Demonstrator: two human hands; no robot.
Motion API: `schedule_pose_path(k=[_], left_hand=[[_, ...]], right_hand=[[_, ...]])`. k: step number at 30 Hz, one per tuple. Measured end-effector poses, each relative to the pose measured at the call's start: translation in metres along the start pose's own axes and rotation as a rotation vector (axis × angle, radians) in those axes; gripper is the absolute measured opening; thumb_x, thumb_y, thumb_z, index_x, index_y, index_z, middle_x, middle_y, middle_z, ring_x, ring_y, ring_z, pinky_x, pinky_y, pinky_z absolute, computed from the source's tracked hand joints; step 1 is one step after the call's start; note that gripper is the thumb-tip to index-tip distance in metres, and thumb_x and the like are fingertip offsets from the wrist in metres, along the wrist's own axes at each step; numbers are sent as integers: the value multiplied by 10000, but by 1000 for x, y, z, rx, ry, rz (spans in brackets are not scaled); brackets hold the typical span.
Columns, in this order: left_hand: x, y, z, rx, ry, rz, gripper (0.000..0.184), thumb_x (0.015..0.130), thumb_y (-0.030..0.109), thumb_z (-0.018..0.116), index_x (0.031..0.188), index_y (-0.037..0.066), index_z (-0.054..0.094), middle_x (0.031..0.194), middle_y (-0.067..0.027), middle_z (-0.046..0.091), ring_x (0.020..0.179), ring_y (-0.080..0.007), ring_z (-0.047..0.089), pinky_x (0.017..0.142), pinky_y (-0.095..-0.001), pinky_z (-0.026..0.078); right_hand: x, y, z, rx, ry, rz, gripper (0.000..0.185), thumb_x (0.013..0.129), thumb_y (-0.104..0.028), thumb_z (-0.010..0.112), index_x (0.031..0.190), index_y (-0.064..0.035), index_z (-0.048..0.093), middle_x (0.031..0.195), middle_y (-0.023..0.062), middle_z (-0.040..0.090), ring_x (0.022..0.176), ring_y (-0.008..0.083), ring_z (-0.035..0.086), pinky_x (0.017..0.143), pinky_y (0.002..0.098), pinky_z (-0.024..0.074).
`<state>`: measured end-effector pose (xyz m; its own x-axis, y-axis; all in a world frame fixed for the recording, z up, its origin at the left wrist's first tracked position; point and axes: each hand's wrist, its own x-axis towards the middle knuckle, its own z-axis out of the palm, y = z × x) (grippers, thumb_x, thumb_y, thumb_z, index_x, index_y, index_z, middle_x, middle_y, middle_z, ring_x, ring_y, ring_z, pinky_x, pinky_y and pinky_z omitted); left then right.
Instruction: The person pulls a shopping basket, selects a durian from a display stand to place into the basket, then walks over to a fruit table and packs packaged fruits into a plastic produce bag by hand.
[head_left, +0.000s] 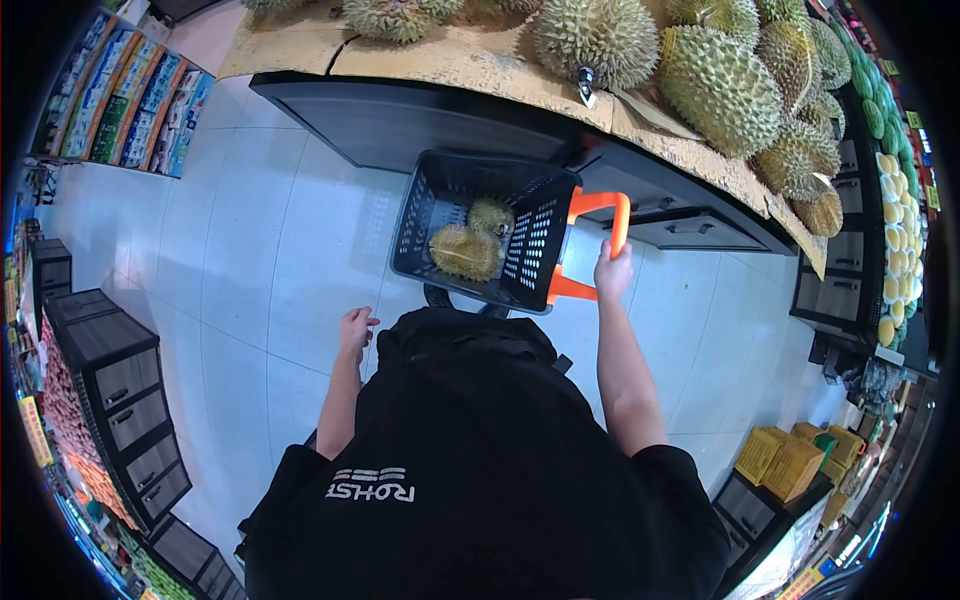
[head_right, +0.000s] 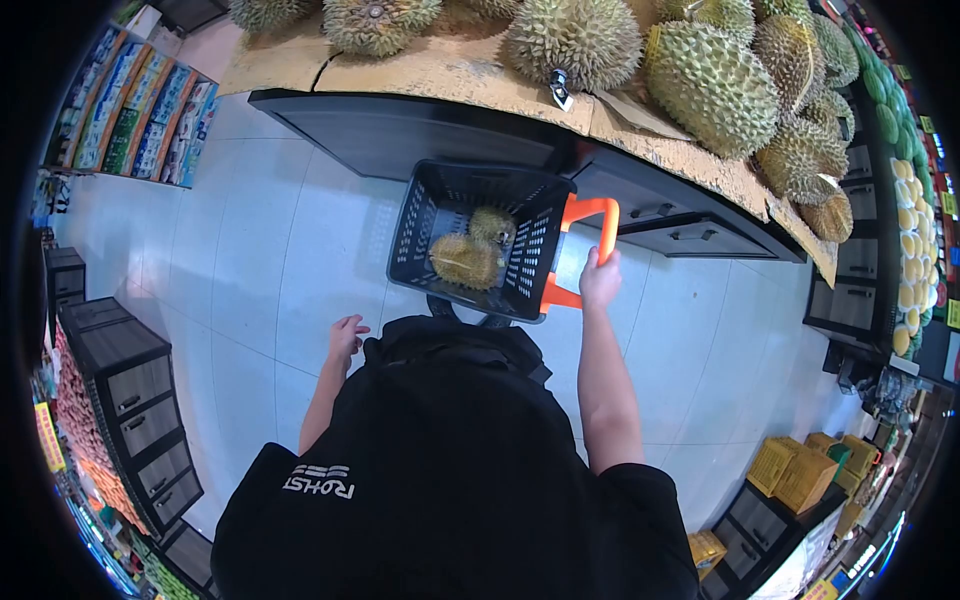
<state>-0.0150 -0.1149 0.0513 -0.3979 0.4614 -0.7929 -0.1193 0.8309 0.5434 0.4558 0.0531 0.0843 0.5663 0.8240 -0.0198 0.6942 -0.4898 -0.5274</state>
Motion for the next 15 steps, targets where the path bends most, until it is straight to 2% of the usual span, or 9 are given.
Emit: schedule_pose_path(k=[10, 12, 15], left_hand=[[1, -7, -12, 20, 4, -3, 335, 880, 305, 587, 1057, 24, 633, 808, -90, 685, 461, -98, 456, 399, -257, 316], [2, -8, -16, 17, -4, -7, 338, 871, 300, 591, 1072, 31, 623, 829, -96, 684, 468, -103, 455, 404, -255, 312], [4, -10, -20, 10, -11, -16, 342, 861, 296, 595, 1085, 38, 612, 851, -103, 684, 474, -107, 452, 409, -254, 308]], right_hand=[[-12, -20, 10, 2, -15, 3, 346, 906, -338, 605, 1087, -53, 525, 911, 258, 667, 859, 471, 633, 750, 536, 490], [-15, -27, 9, 2, -75, 77, 364, 920, -359, 592, 1098, -45, 543, 951, 242, 665, 932, 454, 623, 794, 515, 476], [-18, -30, 14, 35, -60, 53, 358, 921, -352, 591, 1094, -42, 543, 942, 240, 665, 922, 452, 624, 794, 512, 476]])
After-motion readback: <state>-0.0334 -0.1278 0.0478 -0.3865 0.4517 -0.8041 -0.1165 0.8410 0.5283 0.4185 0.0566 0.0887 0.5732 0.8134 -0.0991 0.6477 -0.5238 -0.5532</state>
